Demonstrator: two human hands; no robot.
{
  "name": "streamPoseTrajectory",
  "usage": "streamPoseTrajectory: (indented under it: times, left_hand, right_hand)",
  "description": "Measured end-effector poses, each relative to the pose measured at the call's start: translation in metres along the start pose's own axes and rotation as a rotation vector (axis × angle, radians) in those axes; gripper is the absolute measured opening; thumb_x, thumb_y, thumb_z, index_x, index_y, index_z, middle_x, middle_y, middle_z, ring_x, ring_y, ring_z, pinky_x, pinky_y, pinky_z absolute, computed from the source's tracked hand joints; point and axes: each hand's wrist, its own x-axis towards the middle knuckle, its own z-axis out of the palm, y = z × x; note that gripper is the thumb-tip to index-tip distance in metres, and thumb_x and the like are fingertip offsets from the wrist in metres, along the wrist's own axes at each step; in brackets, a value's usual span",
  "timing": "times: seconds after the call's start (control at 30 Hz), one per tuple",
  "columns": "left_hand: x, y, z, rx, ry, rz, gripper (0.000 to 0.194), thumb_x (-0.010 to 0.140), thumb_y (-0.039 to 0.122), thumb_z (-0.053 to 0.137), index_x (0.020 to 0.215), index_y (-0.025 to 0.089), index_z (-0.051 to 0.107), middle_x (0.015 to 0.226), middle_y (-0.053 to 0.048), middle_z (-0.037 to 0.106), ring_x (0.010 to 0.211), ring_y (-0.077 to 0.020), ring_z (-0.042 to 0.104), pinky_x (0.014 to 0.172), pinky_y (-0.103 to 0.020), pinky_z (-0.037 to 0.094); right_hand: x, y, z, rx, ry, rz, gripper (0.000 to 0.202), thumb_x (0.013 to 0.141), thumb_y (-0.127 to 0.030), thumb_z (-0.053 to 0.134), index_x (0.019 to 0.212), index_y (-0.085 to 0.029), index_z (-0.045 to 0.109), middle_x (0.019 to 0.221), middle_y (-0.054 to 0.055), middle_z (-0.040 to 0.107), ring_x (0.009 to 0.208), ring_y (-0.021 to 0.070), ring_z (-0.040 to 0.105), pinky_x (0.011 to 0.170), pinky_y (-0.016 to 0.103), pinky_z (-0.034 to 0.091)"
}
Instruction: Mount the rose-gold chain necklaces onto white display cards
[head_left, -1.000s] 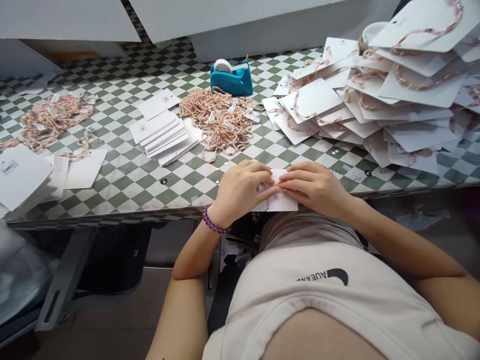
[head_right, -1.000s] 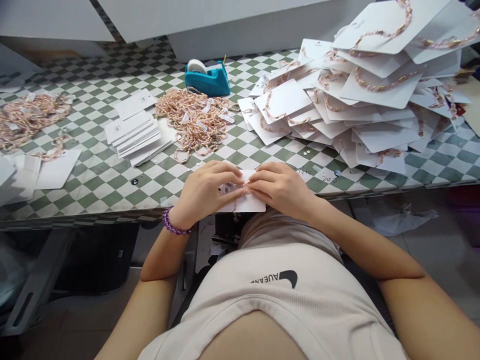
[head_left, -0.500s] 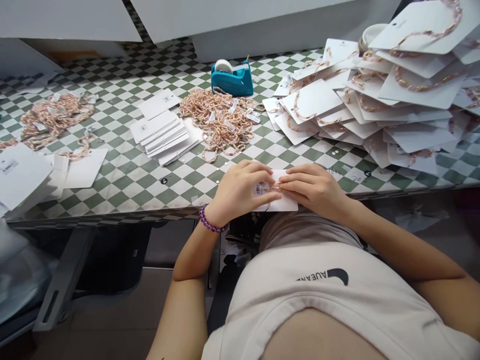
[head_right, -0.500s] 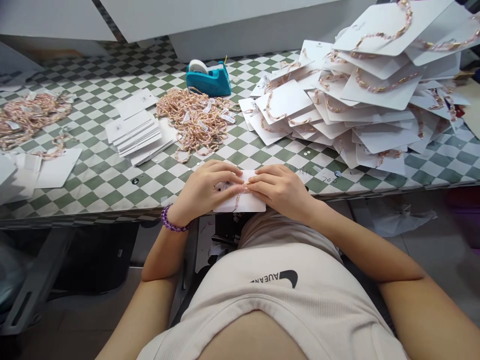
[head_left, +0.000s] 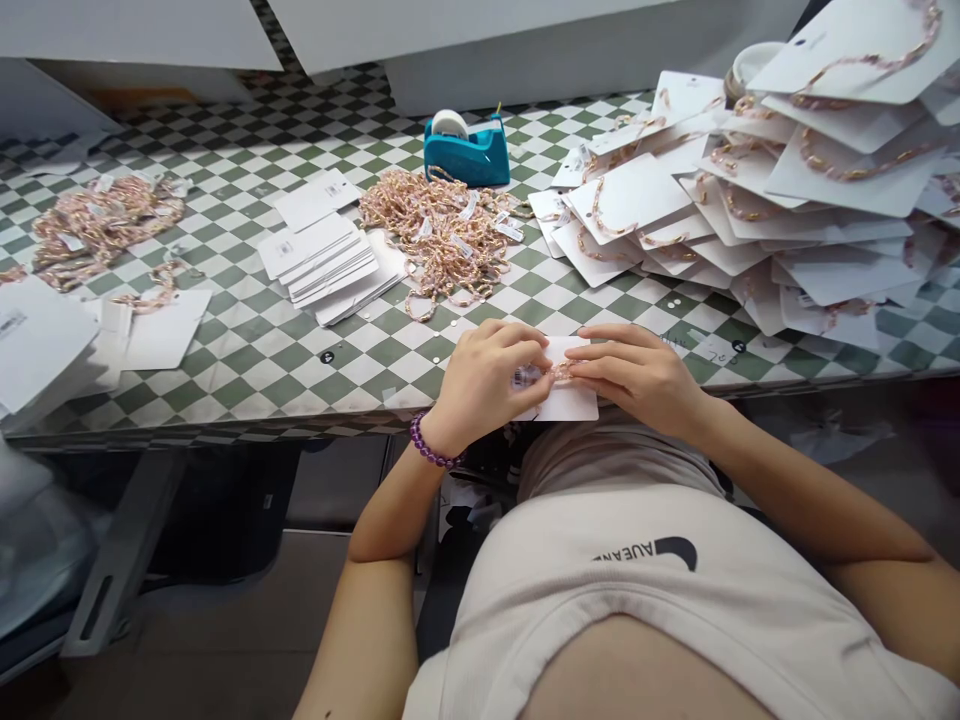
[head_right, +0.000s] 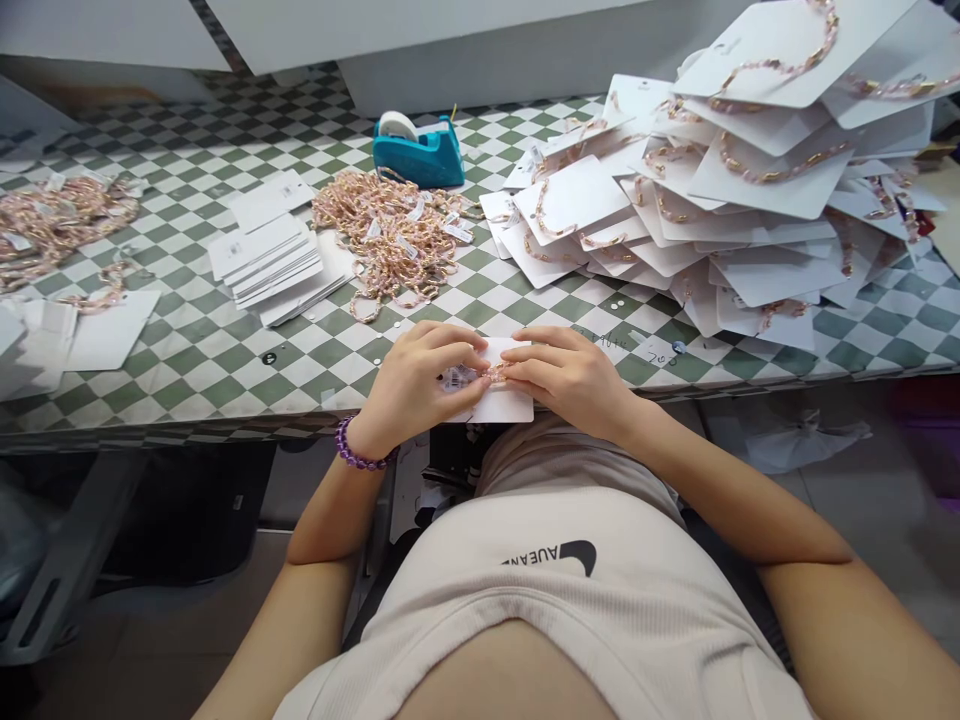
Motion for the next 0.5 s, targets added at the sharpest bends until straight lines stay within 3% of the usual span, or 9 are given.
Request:
streamPoseTrajectory:
  times: [0.23,0.5]
  left_hand:
    - [-0.0010,-0.0017,0.0005,-0.022,0.007,0.012,0.012,0.089,0.030,0.064,0.084,0.022,0.071,0.111,0.000,0.072,0.107,-0.0217,0.061,0.095,-0.038,0.046]
    - [-0.0005,-0.0025,-0.0002,-0.032,0.005,0.009,0.013,0.090,0.032,0.064,0.085,0.022,0.071,0.112,0.000,0.072,0.107,-0.0217,0.060,0.095,-0.038,0.046]
  right_hand:
    - [0.0001,0.0015,-0.0067,-0.067,-0.010,-0.021,0.003,0.088,-0.015,0.067,0.091,-0.014,0.068,0.103,0.007,0.075,0.107,0.0243,0.067,0.090,0.037,0.059]
    - [-0.0045,0.0026,-0.0045,-0.113,-0.065,-0.042,0.014,0.088,-0.022,0.069,0.102,-0.018,0.070,0.114,0.006,0.071,0.110,0.0248,0.063,0.091,0.039,0.057]
